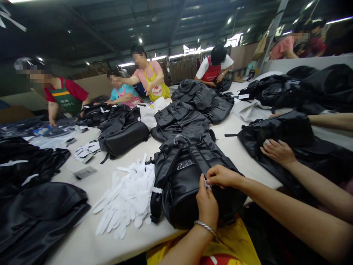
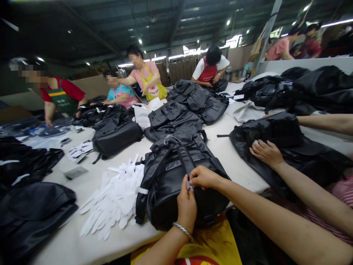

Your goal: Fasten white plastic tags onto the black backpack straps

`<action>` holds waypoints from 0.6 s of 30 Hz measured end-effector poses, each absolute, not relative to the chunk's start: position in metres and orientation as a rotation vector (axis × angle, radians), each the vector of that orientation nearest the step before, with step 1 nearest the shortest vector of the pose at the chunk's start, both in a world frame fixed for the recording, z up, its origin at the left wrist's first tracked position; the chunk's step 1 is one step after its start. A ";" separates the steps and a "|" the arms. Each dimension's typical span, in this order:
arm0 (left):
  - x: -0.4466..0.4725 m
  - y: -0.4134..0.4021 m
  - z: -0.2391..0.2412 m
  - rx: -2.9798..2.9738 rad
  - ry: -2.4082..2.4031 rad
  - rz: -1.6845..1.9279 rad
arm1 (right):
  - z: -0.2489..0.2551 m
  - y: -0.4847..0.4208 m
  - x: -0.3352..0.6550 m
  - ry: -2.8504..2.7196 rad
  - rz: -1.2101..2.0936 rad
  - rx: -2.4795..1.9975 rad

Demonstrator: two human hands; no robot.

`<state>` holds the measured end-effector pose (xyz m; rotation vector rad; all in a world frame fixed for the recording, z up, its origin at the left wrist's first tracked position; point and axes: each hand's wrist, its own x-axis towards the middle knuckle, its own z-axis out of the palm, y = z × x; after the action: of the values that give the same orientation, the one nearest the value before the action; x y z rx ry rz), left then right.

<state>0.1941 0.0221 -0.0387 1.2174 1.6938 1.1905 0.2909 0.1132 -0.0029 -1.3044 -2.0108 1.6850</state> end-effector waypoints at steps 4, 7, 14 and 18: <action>0.184 0.024 -0.022 1.445 1.682 1.053 | -0.007 0.111 0.288 -1.960 1.681 -1.293; 0.177 0.023 -0.013 1.578 1.736 0.925 | -0.012 0.109 0.285 -1.906 1.681 -1.307; 0.164 0.025 0.000 1.671 1.728 0.810 | -0.019 0.106 0.278 -1.798 1.652 -1.335; 0.150 0.037 0.011 1.638 1.606 0.713 | -0.015 0.105 0.279 -1.788 1.636 -1.341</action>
<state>0.1504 0.0369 0.0110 1.6384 1.6057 0.7135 0.2794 0.1046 -0.0154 -1.3415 -1.7876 1.6364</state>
